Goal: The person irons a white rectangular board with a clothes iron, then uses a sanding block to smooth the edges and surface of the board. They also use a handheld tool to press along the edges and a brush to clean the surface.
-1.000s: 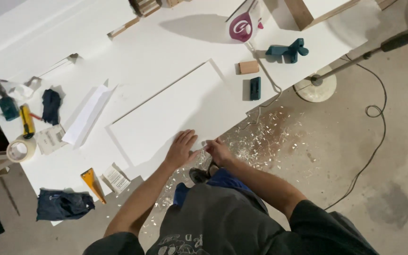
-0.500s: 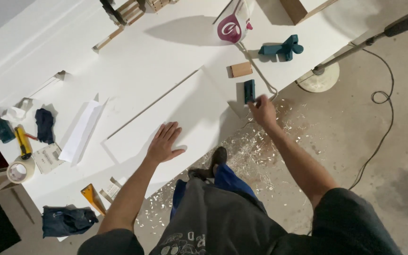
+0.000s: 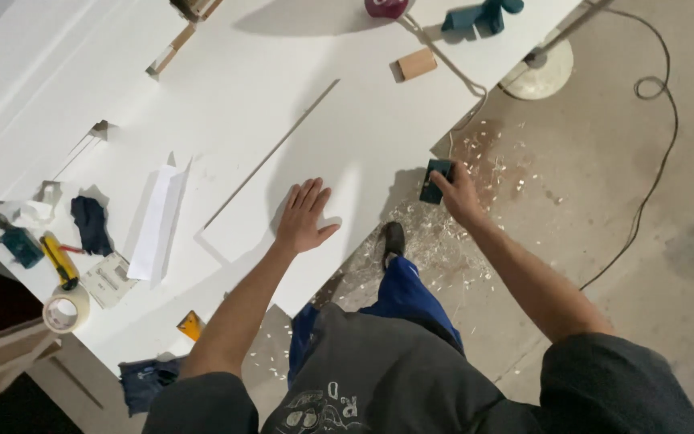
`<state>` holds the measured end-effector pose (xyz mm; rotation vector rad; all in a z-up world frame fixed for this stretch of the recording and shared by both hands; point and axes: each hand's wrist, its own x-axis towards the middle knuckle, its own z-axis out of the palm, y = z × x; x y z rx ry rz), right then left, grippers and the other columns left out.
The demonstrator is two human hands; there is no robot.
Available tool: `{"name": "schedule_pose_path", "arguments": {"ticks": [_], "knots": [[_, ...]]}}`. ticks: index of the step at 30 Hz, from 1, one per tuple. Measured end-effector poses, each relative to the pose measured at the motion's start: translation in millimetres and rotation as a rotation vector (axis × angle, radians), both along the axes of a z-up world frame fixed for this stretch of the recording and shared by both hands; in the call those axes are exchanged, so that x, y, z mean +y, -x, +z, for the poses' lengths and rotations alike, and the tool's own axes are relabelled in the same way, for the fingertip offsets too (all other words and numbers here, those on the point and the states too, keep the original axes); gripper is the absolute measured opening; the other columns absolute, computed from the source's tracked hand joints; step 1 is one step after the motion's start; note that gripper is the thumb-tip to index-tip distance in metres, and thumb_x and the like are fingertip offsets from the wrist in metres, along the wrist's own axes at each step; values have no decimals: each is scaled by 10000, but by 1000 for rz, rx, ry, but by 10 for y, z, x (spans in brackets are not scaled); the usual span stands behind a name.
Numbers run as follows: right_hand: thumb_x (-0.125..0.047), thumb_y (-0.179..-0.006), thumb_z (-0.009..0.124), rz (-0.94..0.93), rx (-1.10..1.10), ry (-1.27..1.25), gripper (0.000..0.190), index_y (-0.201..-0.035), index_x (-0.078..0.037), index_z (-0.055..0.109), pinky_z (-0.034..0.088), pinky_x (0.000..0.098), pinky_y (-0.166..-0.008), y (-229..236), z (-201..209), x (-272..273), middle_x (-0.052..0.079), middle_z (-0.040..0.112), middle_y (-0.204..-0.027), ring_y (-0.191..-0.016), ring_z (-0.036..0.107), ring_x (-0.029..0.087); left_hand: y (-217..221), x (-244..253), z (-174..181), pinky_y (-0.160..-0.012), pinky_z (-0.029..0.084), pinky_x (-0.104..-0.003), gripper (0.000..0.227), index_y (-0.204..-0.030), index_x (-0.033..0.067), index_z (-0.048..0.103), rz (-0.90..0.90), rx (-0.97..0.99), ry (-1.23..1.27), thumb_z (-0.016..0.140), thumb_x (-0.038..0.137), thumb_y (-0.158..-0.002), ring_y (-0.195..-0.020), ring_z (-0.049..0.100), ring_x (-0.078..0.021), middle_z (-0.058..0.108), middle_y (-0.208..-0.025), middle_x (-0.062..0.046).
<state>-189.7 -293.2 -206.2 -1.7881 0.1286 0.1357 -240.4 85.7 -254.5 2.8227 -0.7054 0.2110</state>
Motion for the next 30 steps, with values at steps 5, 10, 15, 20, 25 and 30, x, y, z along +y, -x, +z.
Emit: {"name": "schedule_pose_path", "arguments": {"ticks": [5,10,15,20,25,30], "knots": [[-194,-1044,662,-179,146,-168,279,-1230,-9,563,543,447,-861,1631,-802,771,167,668,-1015,-957,651,267,53,174,177,-1305,96,-504,898,-1590,144,388,-171,199,-129,480,752,-935,-1565,223,-297,291,-1677,-142],[-208,-1012,691,-240,181,-170,368,-1332,-66,576,567,442,-847,2805,-782,1877,176,698,-1050,-1007,700,267,54,175,-10,-1232,245,-545,812,-1465,64,546,-202,-118,109,651,660,-923,-1459,404,-381,451,-1545,-228],[-161,-1045,643,-394,156,-386,324,-1343,-66,561,539,394,-908,3369,-933,2807,85,666,-1078,-1029,615,160,39,205,-91,-1225,239,-542,817,-1460,63,558,-223,-184,115,647,684,-937,-1467,386,-376,436,-1554,-223],[-292,-1015,595,-416,240,-345,359,-1292,-67,557,530,315,-920,3407,-630,3238,83,644,-1108,-1037,623,168,66,193,239,-1275,128,-519,804,-1585,40,396,-214,98,-23,497,626,-1045,-1548,196,-338,255,-1661,-193],[-377,-967,611,-448,230,4,416,-1301,-130,585,496,363,-923,3399,-691,3491,107,681,-1156,-1059,644,229,64,209,257,-1279,104,-509,818,-1600,46,363,-205,113,-48,445,648,-1052,-1554,168,-324,245,-1667,-194],[-352,-969,625,-512,222,-33,412,-1301,-116,567,546,354,-881,3372,-613,3582,113,698,-1132,-1009,674,228,63,207,198,-1271,140,-510,806,-1577,47,411,-205,48,-62,496,642,-1041,-1538,215,-334,288,-1647,-200]]}}
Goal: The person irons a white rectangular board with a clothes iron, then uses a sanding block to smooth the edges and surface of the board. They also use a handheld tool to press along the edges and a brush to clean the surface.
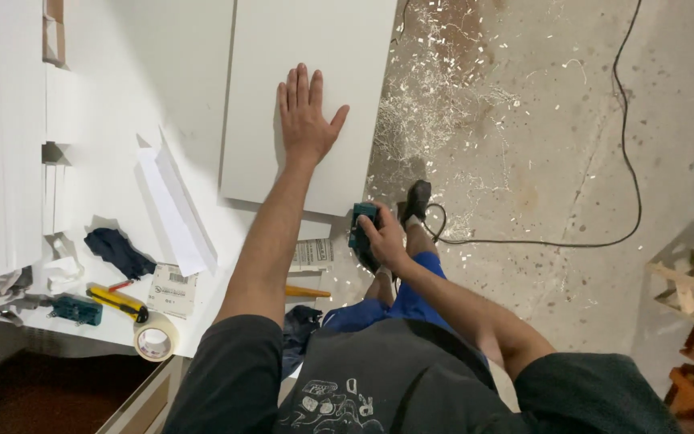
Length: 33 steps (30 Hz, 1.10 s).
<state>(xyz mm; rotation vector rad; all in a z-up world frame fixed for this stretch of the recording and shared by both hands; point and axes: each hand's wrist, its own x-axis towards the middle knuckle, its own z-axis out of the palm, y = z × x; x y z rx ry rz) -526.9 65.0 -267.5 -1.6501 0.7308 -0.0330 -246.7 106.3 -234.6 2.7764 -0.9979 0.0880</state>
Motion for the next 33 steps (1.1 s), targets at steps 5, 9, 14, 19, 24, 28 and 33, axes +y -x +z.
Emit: {"name": "schedule_pose_path", "arguments": {"ticks": [5,9,14,19,24,28,33], "knots": [[-335,-980,611,-43,-63,-33,388,-1284,-97,575,544,357,-868,10,24,11,106,688,-1103,-981,666,223,-1,-4,-1,-1277,113,-510,793,-1579,52,410,9,51,18,492,626,-1038,-1544,201,-328,263,-1657,-190],[-257,-974,624,-112,-93,-120,335,-1274,-113,587,533,311,-876,47,-28,39,75,676,-1089,-973,640,178,2,18,-103,-1267,195,-526,770,-1536,43,482,-15,-85,103,606,603,-1021,-1521,279,-340,330,-1625,-192],[-279,-971,621,-122,-74,-113,350,-1264,-88,604,523,334,-915,20,49,7,100,686,-1105,-1012,650,207,-7,9,-128,-1268,184,-530,780,-1543,45,475,-11,-63,85,601,606,-1016,-1529,260,-341,309,-1634,-199],[-319,-984,597,-67,30,-208,406,-1345,-146,528,630,330,-729,-82,216,-23,116,649,-1129,-934,671,225,24,-9,-13,-1282,139,-510,784,-1584,50,405,4,-1,15,526,604,-1042,-1547,209,-328,260,-1659,-190],[-286,-965,687,-176,-52,-147,408,-1325,-113,602,548,362,-845,-107,-60,-21,103,690,-1102,-981,653,198,14,-13,-138,-1273,142,-522,799,-1560,50,432,-9,-43,51,533,636,-1027,-1540,242,-347,308,-1634,-210],[-250,-974,740,-226,-55,-123,383,-1333,-156,648,567,354,-796,-165,-259,-36,69,692,-974,-907,664,173,-3,-10,-263,-1254,156,-544,800,-1520,70,495,-11,-87,105,565,662,-988,-1516,306,-381,372,-1597,-235],[-344,-1000,726,-211,-56,-79,385,-1332,-165,647,555,432,-785,-747,-389,-567,121,705,-995,-908,667,217,4,-7,-205,-1242,167,-572,757,-1509,91,524,-42,-89,119,575,632,-983,-1506,320,-404,394,-1585,-246]]}}
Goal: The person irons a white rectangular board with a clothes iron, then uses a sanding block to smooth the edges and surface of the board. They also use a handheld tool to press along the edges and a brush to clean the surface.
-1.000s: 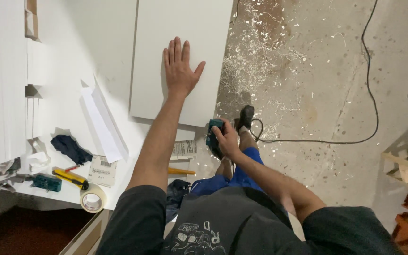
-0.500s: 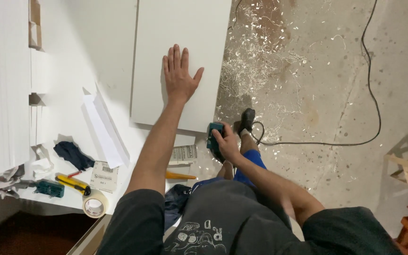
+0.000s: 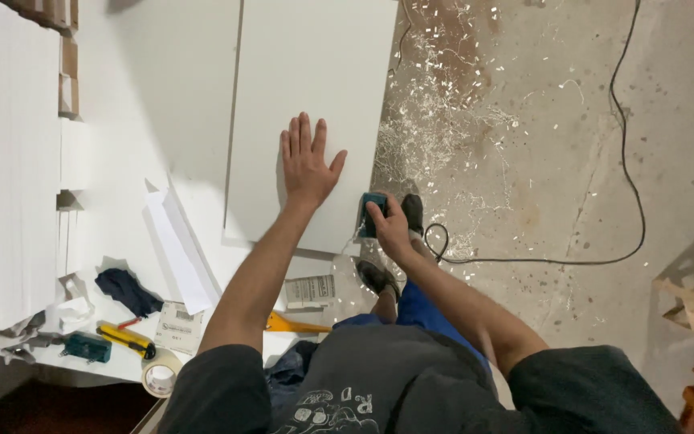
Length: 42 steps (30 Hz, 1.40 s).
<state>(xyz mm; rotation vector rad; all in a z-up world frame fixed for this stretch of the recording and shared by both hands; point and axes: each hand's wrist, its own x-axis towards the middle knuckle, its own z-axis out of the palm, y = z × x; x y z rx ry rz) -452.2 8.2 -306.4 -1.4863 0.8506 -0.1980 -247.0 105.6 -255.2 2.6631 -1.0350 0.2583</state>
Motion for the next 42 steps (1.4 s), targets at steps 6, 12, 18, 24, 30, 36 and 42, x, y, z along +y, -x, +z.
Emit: {"name": "schedule_pose_path", "arguments": {"ticks": [6,12,18,24,30,36,42], "knots": [[-364,-1002,706,-5,-32,81,294,-1232,-186,661,558,389,-742,-839,131,-715,36,682,-914,-847,660,185,-19,8,64,-1213,241,-580,683,-1473,141,568,-44,-92,38,594,600,-968,-1459,393,-438,446,-1537,-266],[-280,-1025,706,-59,-253,74,179,-1034,-117,633,539,307,-667,-1734,30,-1544,2,599,-793,-748,593,116,-51,-27,139,-1195,291,-580,632,-1438,164,598,-85,-115,68,615,569,-953,-1425,442,-455,494,-1492,-278],[-291,-1024,704,-85,-274,91,212,-1001,-101,612,516,337,-663,-2545,773,-2045,5,555,-802,-743,552,142,-47,-64,206,-1195,302,-573,620,-1448,183,581,-95,-78,38,606,552,-950,-1415,457,-449,493,-1493,-280],[-285,-994,686,-163,-257,-71,234,-1077,-82,603,648,383,-667,-3351,268,-2967,85,633,-922,-793,663,199,-61,-56,291,-1222,304,-560,606,-1474,167,553,-105,-31,7,593,527,-988,-1455,408,-424,427,-1548,-264],[-304,-1033,556,46,-115,101,366,-1340,-110,511,681,341,-692,-3672,576,-3603,107,653,-1101,-878,692,191,-41,-70,404,-1245,329,-528,606,-1517,154,508,-113,-26,-7,569,517,-1036,-1509,358,-385,365,-1604,-247],[-244,-1036,675,866,-30,724,333,-1285,-32,612,561,461,-722,-4049,1000,-3356,179,710,-1183,-970,678,337,-75,-96,389,-1244,322,-493,582,-1492,184,538,-68,-48,-23,551,533,-1026,-1466,441,-375,427,-1573,-241],[-230,-1036,671,956,-204,980,223,-1103,-24,726,546,431,-696,-4696,897,-3088,154,737,-1116,-912,639,304,-97,-102,404,-1233,343,-496,520,-1419,180,623,-56,-52,33,565,508,-1021,-1443,466,-373,490,-1526,-236]]}}
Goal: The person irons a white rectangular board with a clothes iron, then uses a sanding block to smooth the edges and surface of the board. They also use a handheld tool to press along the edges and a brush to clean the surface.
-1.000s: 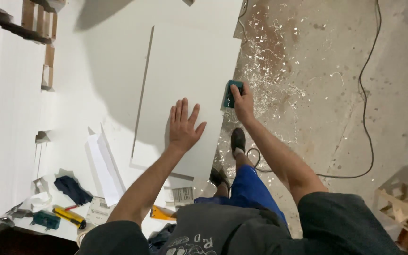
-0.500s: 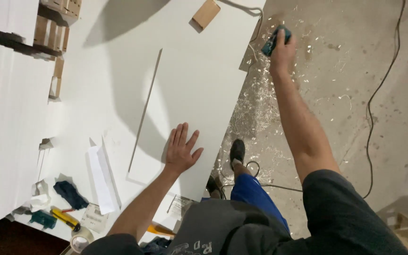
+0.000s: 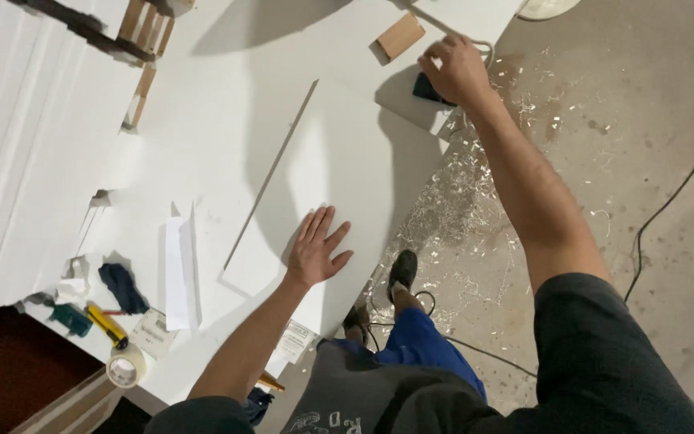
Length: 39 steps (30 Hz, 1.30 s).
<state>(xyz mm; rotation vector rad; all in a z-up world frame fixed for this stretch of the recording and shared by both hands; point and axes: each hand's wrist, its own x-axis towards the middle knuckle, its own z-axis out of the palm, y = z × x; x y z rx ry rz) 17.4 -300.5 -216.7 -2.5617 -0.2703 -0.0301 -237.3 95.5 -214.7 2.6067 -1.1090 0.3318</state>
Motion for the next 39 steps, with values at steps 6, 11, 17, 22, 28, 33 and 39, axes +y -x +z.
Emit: {"name": "schedule_pose_path", "arguments": {"ticks": [6,11,17,22,28,33,39], "knots": [[-61,-882,618,274,-112,419,575,-1455,-67,560,267,494,-1142,-752,-393,397,115,535,-1467,-1397,384,312,25,7,22,-1224,363,-508,527,-1414,185,627,17,63,54,650,501,-992,-1438,478,-374,496,-1529,-221],[-158,-697,808,164,-159,336,633,-1252,-23,535,495,477,-804,-346,303,429,226,566,-1248,-1067,551,401,25,5,23,-1234,345,-490,539,-1387,168,659,11,77,54,687,486,-953,-1457,451,-356,464,-1555,-212],[-230,-1072,611,-161,216,-478,245,-1180,-97,436,495,282,-688,1354,557,369,34,526,-985,-819,519,135,52,25,-149,-1219,350,-499,474,-1350,165,691,-7,21,67,623,474,-998,-1413,499,-378,551,-1480,-228],[-227,-917,587,-172,597,-1214,397,-1243,-32,470,393,271,-540,3203,-223,870,58,501,-896,-669,483,134,90,81,-524,-1276,260,-443,536,-1400,305,640,124,25,3,608,606,-958,-1446,467,-266,525,-1531,-104],[-292,-989,600,-245,949,-1210,413,-1272,5,562,421,327,-582,4847,-466,1843,97,521,-863,-684,529,195,561,663,-646,-1039,518,-403,365,-1247,150,725,210,199,236,756,296,-914,-1196,660,-260,672,-1312,-104],[-203,-931,670,-307,957,-1218,430,-1307,-10,584,469,295,-545,5319,1,2604,135,599,-812,-664,604,196,1465,1515,-41,-796,571,-351,404,-1074,202,690,549,550,172,706,565,-897,-892,689,-185,645,-963,26],[-117,-880,740,-395,800,-1305,369,-1201,33,638,446,273,-493,5592,36,3315,143,597,-736,-577,604,199,1975,1738,-1,-850,583,-477,586,-1232,55,625,537,958,-17,846,397,-809,-1028,699,-379,645,-1049,-122]]}}
